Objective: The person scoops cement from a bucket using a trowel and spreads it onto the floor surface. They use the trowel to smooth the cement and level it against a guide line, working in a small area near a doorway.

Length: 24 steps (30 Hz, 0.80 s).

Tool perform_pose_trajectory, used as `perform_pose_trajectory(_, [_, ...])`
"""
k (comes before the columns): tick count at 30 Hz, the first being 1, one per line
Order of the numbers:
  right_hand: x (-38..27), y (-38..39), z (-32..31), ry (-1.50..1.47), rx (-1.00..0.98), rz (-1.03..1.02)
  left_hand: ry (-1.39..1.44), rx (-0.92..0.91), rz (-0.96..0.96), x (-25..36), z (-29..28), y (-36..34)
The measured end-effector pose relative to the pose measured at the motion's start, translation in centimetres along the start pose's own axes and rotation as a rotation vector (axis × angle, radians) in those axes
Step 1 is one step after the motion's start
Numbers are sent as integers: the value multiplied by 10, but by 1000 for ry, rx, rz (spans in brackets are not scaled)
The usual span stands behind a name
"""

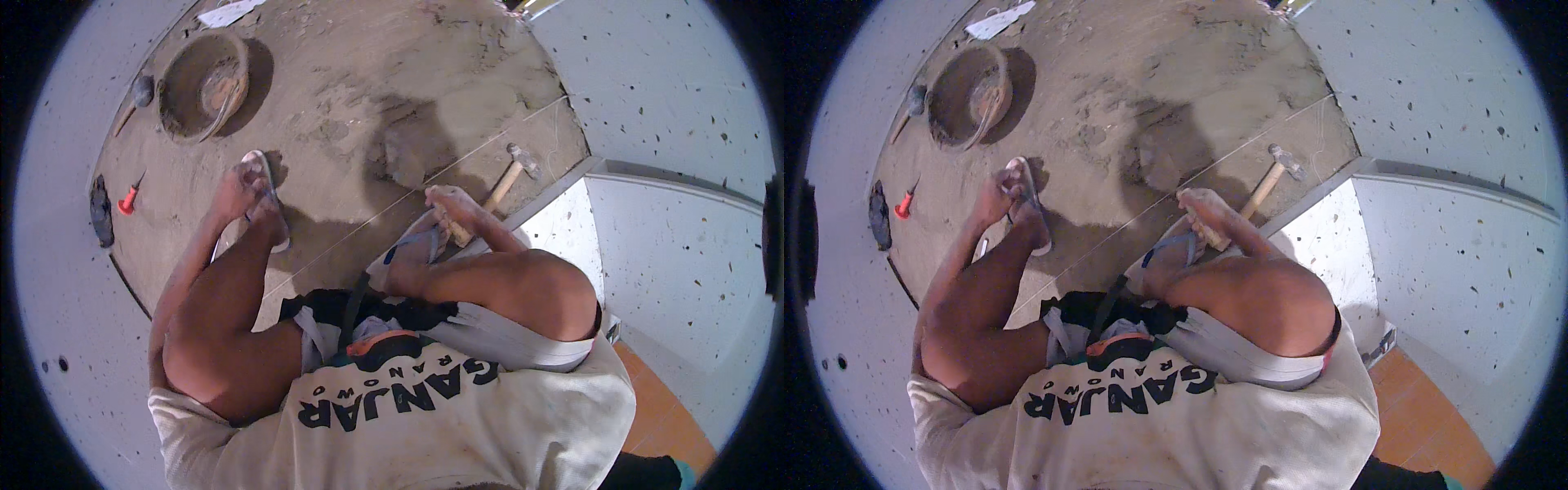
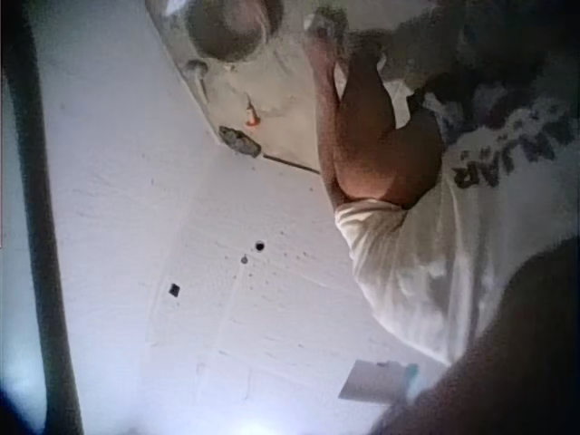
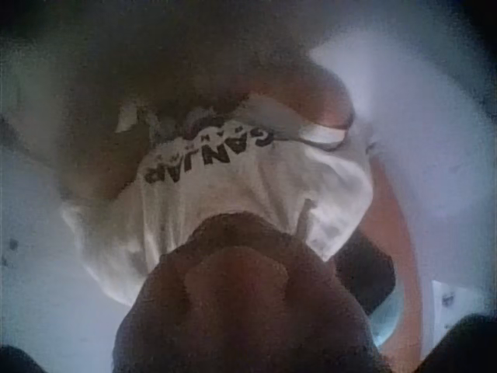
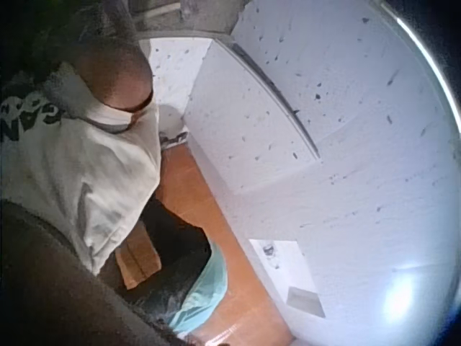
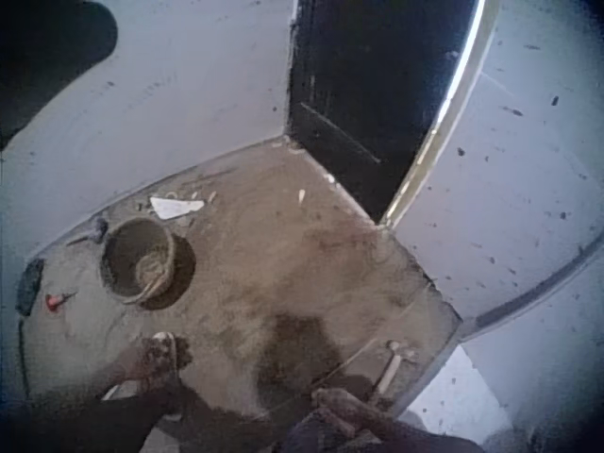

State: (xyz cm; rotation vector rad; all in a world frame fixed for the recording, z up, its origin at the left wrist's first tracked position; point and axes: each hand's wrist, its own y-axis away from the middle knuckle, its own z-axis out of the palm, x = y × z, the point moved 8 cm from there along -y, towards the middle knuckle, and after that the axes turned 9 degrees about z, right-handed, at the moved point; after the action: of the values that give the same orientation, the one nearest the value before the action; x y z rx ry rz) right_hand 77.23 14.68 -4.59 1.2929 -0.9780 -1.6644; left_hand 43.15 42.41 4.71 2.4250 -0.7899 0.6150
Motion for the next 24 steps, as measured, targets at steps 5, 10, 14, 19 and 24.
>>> perform_pose_trajectory(5, [-20,-6,31,597,93,-110,30,107,14,-11,-8,0])
perform_pose_trajectory(10, [-44,8,-2,1062,406,-104,48,65,-3,3,-6,-9])
perform_pose_trajectory(14, [-78,26,-37,964,548,-213,117,78,-3,-8,-11,3])
perform_pose_trajectory(19, [-78,14,-50,319,399,-186,224,22,-54,-30,11,2])
perform_pose_trajectory(24, [-52,-34,30,446,51,-25,159,47,-9,-9,-8,7])
